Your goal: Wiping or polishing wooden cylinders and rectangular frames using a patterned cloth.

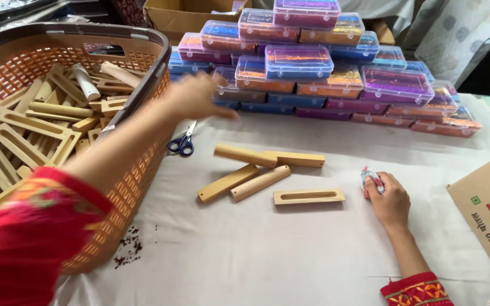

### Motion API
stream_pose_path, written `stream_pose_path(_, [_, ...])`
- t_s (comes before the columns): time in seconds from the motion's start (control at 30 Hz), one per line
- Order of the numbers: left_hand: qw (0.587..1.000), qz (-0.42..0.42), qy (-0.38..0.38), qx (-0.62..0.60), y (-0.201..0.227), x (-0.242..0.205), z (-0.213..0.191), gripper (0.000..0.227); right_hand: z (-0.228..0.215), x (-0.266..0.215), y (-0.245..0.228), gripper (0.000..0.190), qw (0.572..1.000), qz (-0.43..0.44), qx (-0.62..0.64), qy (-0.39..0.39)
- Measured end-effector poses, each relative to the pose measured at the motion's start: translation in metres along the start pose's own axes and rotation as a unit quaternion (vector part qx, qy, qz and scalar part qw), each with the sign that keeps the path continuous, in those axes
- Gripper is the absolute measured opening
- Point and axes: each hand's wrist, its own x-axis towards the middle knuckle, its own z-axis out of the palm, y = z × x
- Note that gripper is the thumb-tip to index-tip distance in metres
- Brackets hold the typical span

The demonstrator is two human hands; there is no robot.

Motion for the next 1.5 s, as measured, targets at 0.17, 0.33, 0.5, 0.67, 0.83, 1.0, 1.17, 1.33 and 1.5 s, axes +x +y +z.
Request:
stream_pose_path(0.17, [0.986, -0.157, 0.025, 0.040, -0.098, -0.065, -0.059, 0.047, 0.002, 0.000, 0.007, 0.026, 0.999, -0.039, -0.005, 0.009])
stream_pose_path(0.33, [0.940, -0.266, -0.118, 0.180, -0.254, -0.099, 0.090, 0.042, 0.001, -0.003, 0.004, 0.027, 0.999, -0.039, -0.028, 0.013])
stream_pose_path(0.5, [0.990, -0.038, -0.137, -0.016, -0.375, -0.088, 0.227, 0.067, -0.002, 0.000, -0.001, 0.028, 0.999, -0.041, -0.030, 0.019])
stream_pose_path(0.67, [0.977, -0.117, -0.097, -0.151, -0.372, -0.074, 0.233, 0.053, -0.001, -0.001, -0.002, 0.027, 1.000, -0.015, -0.017, 0.001])
stream_pose_path(0.83, [0.933, -0.202, -0.066, -0.290, -0.358, -0.076, 0.252, 0.045, -0.006, -0.004, -0.007, 0.025, 1.000, 0.006, -0.007, -0.021])
stream_pose_path(1.0, [0.946, -0.232, -0.079, -0.214, -0.351, -0.070, 0.230, 0.040, -0.003, -0.003, -0.002, 0.025, 1.000, -0.024, -0.011, -0.008])
stream_pose_path(1.17, [0.873, -0.261, 0.004, -0.411, -0.165, -0.093, -0.015, 0.042, 0.002, -0.004, 0.007, 0.027, 0.999, -0.029, -0.019, -0.004])
stream_pose_path(1.33, [0.935, -0.122, 0.091, -0.321, -0.076, -0.121, -0.094, 0.047, -0.001, -0.003, 0.002, 0.029, 1.000, -0.001, -0.018, -0.020])
stream_pose_path(1.5, [0.958, 0.043, -0.028, 0.281, 0.042, -0.162, -0.070, 0.031, 0.006, 0.001, 0.015, 0.030, 0.998, -0.049, -0.030, 0.012])
